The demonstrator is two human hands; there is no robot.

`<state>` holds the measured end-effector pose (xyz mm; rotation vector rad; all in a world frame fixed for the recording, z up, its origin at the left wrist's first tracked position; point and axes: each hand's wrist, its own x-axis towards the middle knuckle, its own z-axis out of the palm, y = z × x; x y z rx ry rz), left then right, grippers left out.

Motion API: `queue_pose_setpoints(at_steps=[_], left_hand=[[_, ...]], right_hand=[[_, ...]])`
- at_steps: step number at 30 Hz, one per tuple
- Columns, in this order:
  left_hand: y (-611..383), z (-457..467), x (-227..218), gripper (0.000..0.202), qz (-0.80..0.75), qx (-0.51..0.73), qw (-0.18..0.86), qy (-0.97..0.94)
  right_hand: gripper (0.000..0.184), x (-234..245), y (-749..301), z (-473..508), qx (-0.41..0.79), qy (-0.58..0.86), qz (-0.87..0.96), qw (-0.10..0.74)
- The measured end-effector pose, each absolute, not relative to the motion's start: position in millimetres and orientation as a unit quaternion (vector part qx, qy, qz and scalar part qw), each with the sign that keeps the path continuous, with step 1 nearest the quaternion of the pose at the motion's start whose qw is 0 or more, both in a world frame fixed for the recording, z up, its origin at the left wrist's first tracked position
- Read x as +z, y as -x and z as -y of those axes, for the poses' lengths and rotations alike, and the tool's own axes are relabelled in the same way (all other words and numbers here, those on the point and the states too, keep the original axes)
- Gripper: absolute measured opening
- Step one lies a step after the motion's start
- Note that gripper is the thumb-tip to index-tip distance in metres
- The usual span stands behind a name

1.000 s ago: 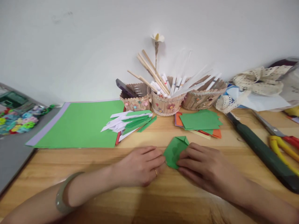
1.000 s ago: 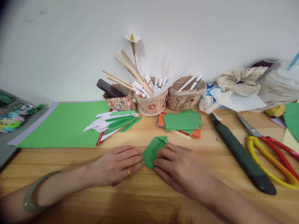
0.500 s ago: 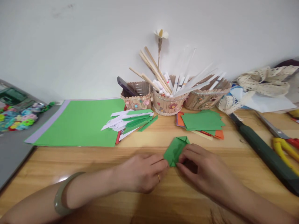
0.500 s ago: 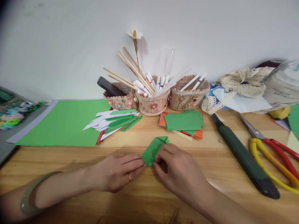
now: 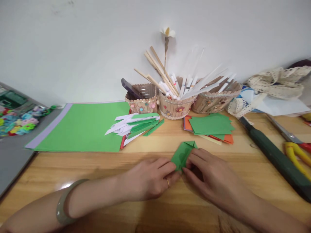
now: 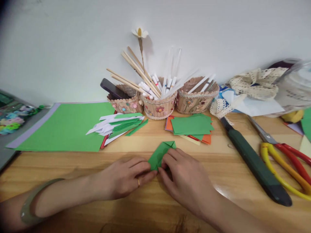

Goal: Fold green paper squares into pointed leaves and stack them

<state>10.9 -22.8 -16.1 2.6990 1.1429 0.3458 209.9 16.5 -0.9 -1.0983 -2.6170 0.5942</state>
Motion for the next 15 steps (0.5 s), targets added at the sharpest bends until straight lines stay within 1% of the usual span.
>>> queue_pose_setpoints(at_steps=[6,11,15], left_hand=[[-10,22,-16,0.028,-0.398,0.118,0.133,-0.900],[-8,22,-16,0.025,-0.394,0.109,0.140,-0.902],[-4,22,-18,0.022,-0.385,0.105,0.131,-0.907]], right_hand=[[0.012,-5,-209,-16,0.184,0.374,0.901,0.119],[0.007,-3,-213,-18,0.201,0.355,0.905,0.119],[0.015,5,-221,-24,0.235,0.306,0.918,0.091]])
